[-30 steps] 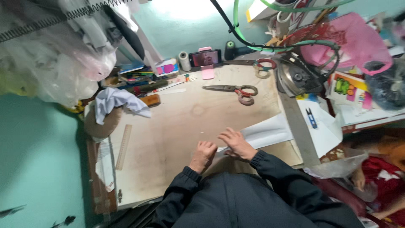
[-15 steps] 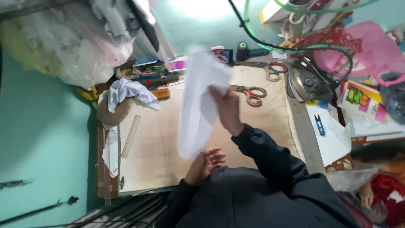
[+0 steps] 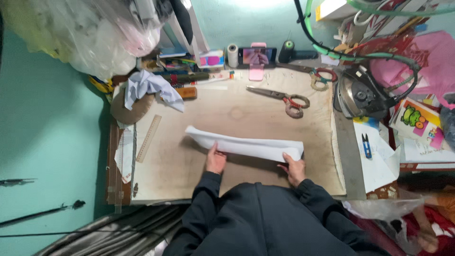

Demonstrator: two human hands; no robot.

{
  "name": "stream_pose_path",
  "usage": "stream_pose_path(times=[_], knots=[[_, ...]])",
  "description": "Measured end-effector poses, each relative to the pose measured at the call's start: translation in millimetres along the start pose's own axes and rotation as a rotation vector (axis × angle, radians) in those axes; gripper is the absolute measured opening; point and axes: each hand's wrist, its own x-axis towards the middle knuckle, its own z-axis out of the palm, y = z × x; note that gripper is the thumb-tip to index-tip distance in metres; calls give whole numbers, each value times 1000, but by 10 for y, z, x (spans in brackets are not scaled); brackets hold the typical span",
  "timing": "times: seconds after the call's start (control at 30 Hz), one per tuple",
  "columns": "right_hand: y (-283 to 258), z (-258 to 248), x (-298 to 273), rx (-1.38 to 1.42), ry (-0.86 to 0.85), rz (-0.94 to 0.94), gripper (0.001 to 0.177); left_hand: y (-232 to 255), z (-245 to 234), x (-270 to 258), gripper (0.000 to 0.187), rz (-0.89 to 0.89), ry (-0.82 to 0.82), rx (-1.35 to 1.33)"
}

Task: The person cuts a white fabric strip using shears, folds the strip, and then irons it flat on a work table. The person uses a small wooden block to hold the fabric while ironing.

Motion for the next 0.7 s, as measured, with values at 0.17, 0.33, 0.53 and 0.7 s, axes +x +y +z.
stream_pose_path(times=[0.17, 0.33, 0.53, 0.7], knots=[[-38, -405, 332, -388, -74, -204, 43, 322, -363, 184, 44, 464, 200, 410], [-46, -529, 325, -671, -154, -174, 35, 694, -1163, 435, 35, 612, 441, 954], [-355, -489, 52, -969, -232, -42, 36, 893, -1476, 234, 30, 613, 430, 1212], [-428, -413, 414, -906, -202, -140, 33, 924, -921, 103, 43, 578, 380, 1273]])
